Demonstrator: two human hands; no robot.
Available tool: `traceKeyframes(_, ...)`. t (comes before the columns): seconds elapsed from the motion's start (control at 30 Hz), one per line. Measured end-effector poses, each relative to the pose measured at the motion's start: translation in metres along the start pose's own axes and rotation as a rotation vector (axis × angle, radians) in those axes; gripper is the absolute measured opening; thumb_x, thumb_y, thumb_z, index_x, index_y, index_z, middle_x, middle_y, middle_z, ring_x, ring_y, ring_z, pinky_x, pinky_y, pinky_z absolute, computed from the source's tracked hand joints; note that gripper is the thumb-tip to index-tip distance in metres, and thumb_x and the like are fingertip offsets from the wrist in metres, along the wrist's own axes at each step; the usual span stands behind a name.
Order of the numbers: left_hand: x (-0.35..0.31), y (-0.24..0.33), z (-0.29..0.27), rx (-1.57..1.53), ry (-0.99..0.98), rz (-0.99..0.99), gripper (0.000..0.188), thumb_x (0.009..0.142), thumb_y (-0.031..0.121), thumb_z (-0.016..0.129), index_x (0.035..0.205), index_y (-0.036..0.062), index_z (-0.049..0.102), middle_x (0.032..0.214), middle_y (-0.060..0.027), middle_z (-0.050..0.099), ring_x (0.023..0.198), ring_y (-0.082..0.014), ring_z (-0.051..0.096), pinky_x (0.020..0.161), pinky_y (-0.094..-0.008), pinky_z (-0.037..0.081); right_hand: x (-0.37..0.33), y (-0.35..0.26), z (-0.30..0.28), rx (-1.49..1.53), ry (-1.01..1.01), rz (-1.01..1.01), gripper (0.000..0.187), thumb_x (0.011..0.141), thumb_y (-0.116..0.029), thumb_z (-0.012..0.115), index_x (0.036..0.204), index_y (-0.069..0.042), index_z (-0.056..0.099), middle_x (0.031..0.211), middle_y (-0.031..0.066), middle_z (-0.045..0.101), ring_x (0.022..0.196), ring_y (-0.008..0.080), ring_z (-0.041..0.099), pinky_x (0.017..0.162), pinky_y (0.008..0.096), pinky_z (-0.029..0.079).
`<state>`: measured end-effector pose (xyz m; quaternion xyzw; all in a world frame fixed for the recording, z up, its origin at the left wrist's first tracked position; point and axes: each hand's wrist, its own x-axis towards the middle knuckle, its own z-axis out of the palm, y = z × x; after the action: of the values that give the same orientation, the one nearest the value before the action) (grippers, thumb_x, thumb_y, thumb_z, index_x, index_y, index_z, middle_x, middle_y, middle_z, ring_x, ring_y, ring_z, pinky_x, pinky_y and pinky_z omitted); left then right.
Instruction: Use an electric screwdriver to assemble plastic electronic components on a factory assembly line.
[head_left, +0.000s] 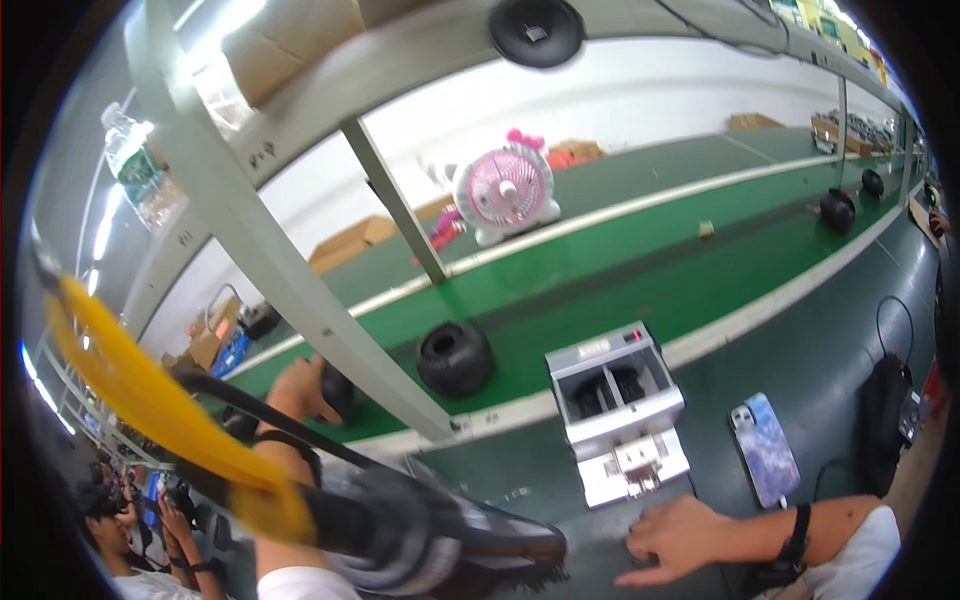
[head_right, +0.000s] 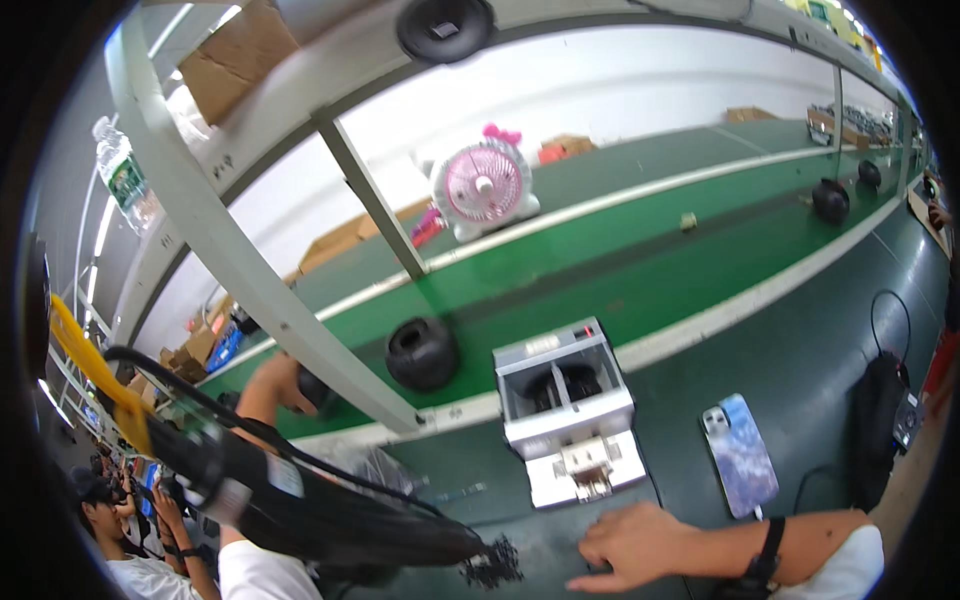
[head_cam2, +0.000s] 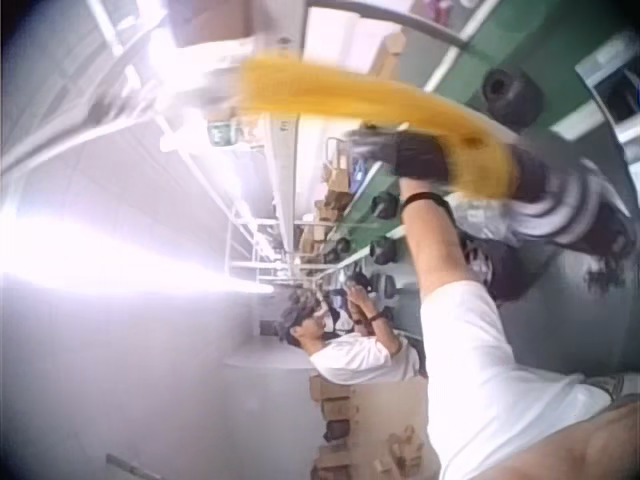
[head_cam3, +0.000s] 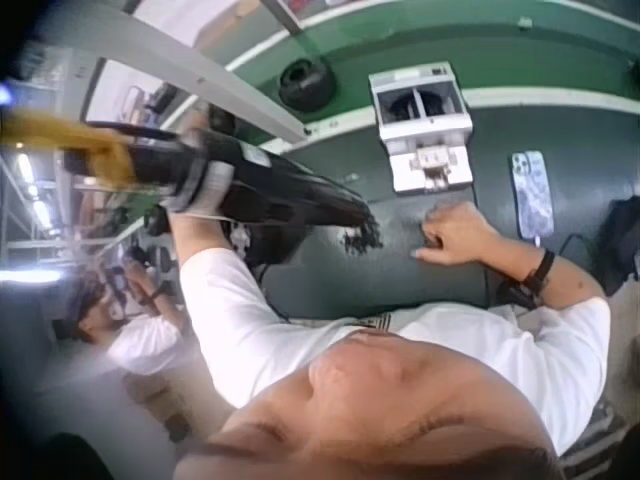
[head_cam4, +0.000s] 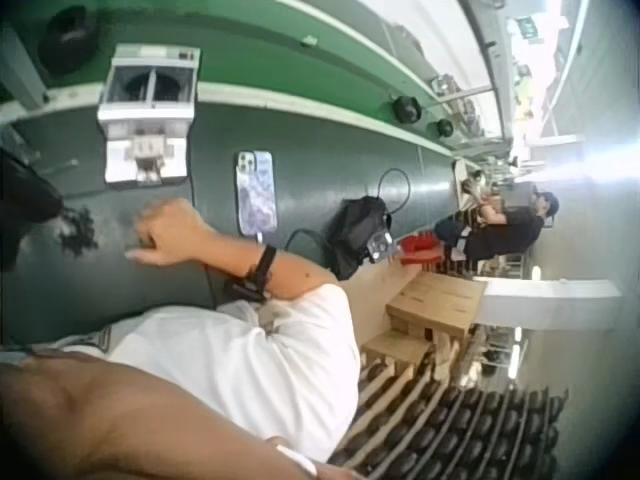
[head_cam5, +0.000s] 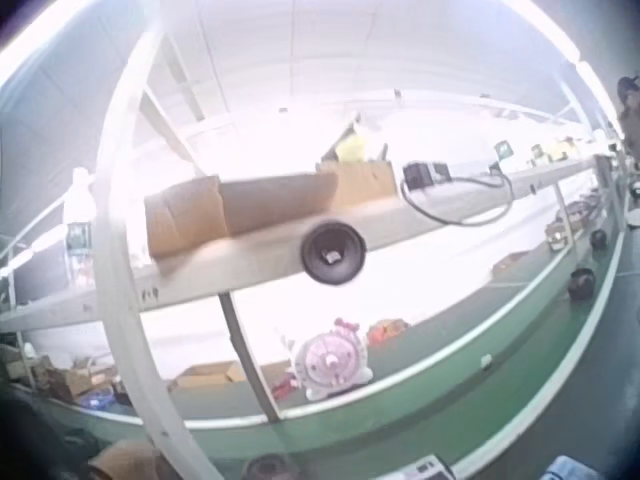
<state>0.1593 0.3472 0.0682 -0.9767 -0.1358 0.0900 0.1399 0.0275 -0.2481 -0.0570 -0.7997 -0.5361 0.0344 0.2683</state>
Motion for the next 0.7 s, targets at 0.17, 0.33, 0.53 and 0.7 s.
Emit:
traceKeyframes(0.17,-0.073,-0.022,-0.091,-0.305,0.402,0.226,0.130,0.040,0.020,0.095,0.154,-0.0014,0.034,0.142,-0.0232,0.052,0.137,-0.0368,0.047,0.118,-0.0407,0.035,0.007,0.008,-0.001,0.043,0.036,0.013,0.034,0.088,-0.041,0.071,0.071,-0.014,0.056,0.071,0.0033,0.059,0.070,0.0275,0.063,0.057,0.0426,0.049)
traceKeyframes(0.33,-0.218,0.030,-0.136,-0.917,0.448,0.171,0.117,0.062,0.031,0.091,0.157,0.0006,0.029,0.134,-0.0174,0.058,0.122,-0.0329,0.060,0.106,-0.0410,0.047,0.003,0.022,0.010,0.217,0.085,0.067,0.033,0.086,-0.040,0.075,0.095,-0.013,0.058,0.088,0.0027,0.063,0.077,0.0267,0.067,0.064,0.0399,0.051)
traceKeyframes(0.53,-0.390,0.072,-0.084,-0.565,0.743,0.264,0.129,0.061,0.035,0.099,0.156,-0.0011,0.020,0.152,-0.0192,0.039,0.138,-0.0295,0.046,0.116,-0.0447,0.037,-0.013,0.023,0.013,0.191,0.020,-0.009,0.026,0.091,-0.032,0.073,0.101,-0.012,0.060,0.089,0.0026,0.063,0.083,0.0258,0.067,0.069,0.0391,0.052)
traceKeyframes(0.7,-0.420,0.217,0.000,-1.528,-0.010,0.262,0.132,0.057,0.033,0.100,0.157,0.0017,0.020,0.152,-0.0182,0.040,0.139,-0.0286,0.045,0.118,-0.0420,0.033,-0.009,0.008,0.002,0.290,0.074,0.035,0.016,0.095,-0.020,0.068,0.102,-0.010,0.058,0.092,0.0062,0.062,0.082,0.0244,0.064,0.071,0.0359,0.051)
